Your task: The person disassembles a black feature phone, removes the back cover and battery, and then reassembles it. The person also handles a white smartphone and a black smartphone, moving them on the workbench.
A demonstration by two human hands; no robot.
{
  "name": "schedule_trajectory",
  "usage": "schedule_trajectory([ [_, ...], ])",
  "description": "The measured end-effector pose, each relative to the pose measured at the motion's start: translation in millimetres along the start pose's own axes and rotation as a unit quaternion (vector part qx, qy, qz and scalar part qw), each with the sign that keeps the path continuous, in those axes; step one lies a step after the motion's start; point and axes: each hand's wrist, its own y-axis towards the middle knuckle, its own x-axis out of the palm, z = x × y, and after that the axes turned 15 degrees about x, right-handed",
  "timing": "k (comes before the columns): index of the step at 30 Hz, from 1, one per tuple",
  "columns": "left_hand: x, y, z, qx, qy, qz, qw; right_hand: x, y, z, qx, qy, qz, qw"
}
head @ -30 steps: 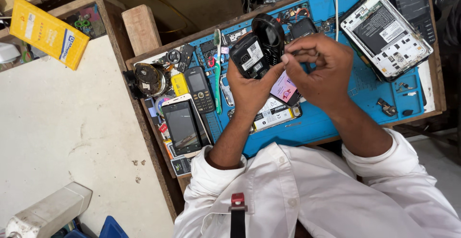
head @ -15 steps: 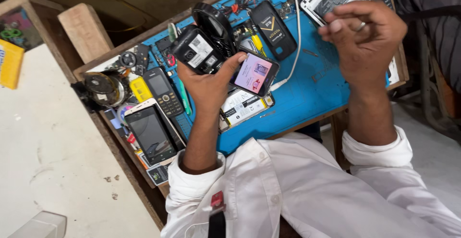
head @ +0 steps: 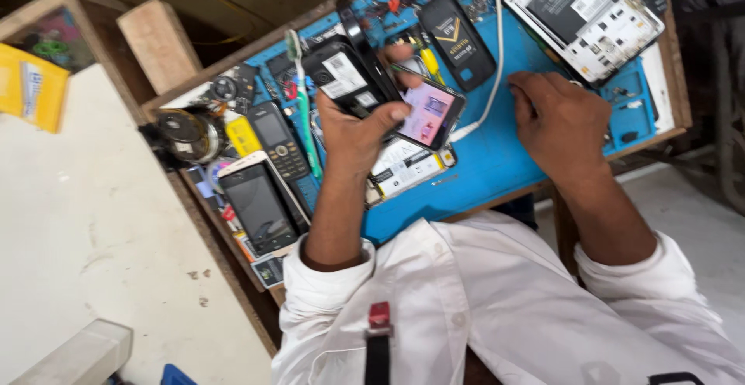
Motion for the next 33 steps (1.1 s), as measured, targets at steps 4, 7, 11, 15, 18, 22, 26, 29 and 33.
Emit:
schedule_trajectory([
  [4,-3,2,9,-0.046,-0.085,-0.075,0.992,-2,4,-4,0.007,-0.030,-0.010,0.999],
  [7,-7,2,13,-0.066,-0.136,-0.113,0.982,-1,7,-7,0.021,-0.042,-0.037,0.998],
  [11,-10,3,10,-0.085,-0.200,-0.142,0.966,-4,10,-4,0.046,-0.030,-0.088,0.995],
  [15,-13,1,11,-0.110,-0.245,-0.136,0.953,-4,11,-4,0.065,-0.019,-0.111,0.992],
  [18,-15,0,8,-0.110,-0.253,-0.126,0.953,-5,10,-5,0.069,-0.027,-0.115,0.991],
  [22,-20,-1,6,-0.115,-0.254,-0.120,0.953,-3,6,-2,0.079,-0.036,-0.114,0.990],
  [26,-26,-3,3,-0.121,-0.266,-0.125,0.948,-2,-1,12,0.075,-0.001,-0.082,0.994],
  [29,-28,-3,-1,-0.114,-0.280,-0.137,0.943,0,-4,21,0.084,0.027,-0.069,0.994],
  [33,-29,-4,-2,-0.112,-0.297,-0.138,0.938,-7,-2,20,0.072,0.044,-0.064,0.994],
])
